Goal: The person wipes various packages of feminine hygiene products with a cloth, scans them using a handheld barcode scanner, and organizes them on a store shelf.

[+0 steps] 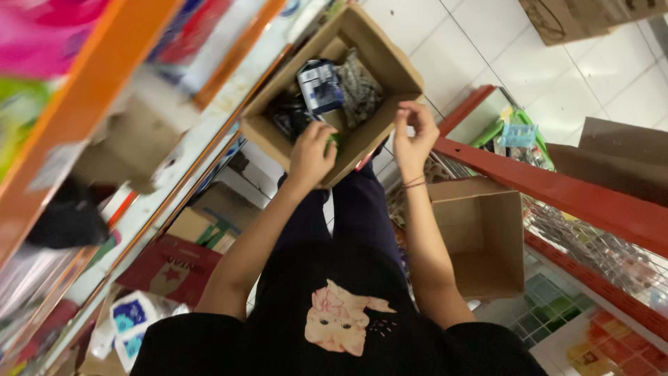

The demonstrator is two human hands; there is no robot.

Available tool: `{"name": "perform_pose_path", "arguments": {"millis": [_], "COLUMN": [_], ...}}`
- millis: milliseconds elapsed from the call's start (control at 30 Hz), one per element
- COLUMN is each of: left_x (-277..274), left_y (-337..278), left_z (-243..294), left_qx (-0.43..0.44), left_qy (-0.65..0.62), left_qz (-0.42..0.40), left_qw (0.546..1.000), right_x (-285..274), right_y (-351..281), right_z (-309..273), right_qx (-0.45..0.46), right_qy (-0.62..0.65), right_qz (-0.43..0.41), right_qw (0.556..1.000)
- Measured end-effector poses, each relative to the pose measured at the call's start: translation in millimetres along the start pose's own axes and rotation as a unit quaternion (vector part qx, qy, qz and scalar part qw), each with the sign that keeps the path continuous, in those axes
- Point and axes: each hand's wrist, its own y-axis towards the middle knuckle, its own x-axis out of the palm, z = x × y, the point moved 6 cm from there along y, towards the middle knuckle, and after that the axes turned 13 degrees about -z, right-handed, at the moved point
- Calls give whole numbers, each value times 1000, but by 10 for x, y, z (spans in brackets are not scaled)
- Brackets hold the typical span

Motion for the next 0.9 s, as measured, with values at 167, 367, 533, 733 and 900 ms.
{"name": "perform_pose_path", "arguments": {"millis": [167, 367, 533, 733, 900], "left_x": [849, 1635, 1739, 1100, 534], "left_y": [653, 1004, 1096, 932, 599], "left_z": [-966, -1825, -2034, -1462, -920], "left_qx": [-70, -107, -113, -22, 5], "left_qy": [148, 322, 362, 60, -102], "left_qz": [-31, -104, -97, 100, 151], "left_qw": [986, 935, 920, 993, 983], "right_x": [72, 242, 293, 360, 565], "right_y": [146, 182, 138, 29, 56], "right_z": [589, 1022, 1184, 1532, 1841], "right_qx": [48, 95, 93, 147, 225], "right_qy": [-29, 1, 3, 63, 193], "right_qz": [0, -27, -54, -105, -137], "right_qw": [998, 995, 994, 982, 945]}}
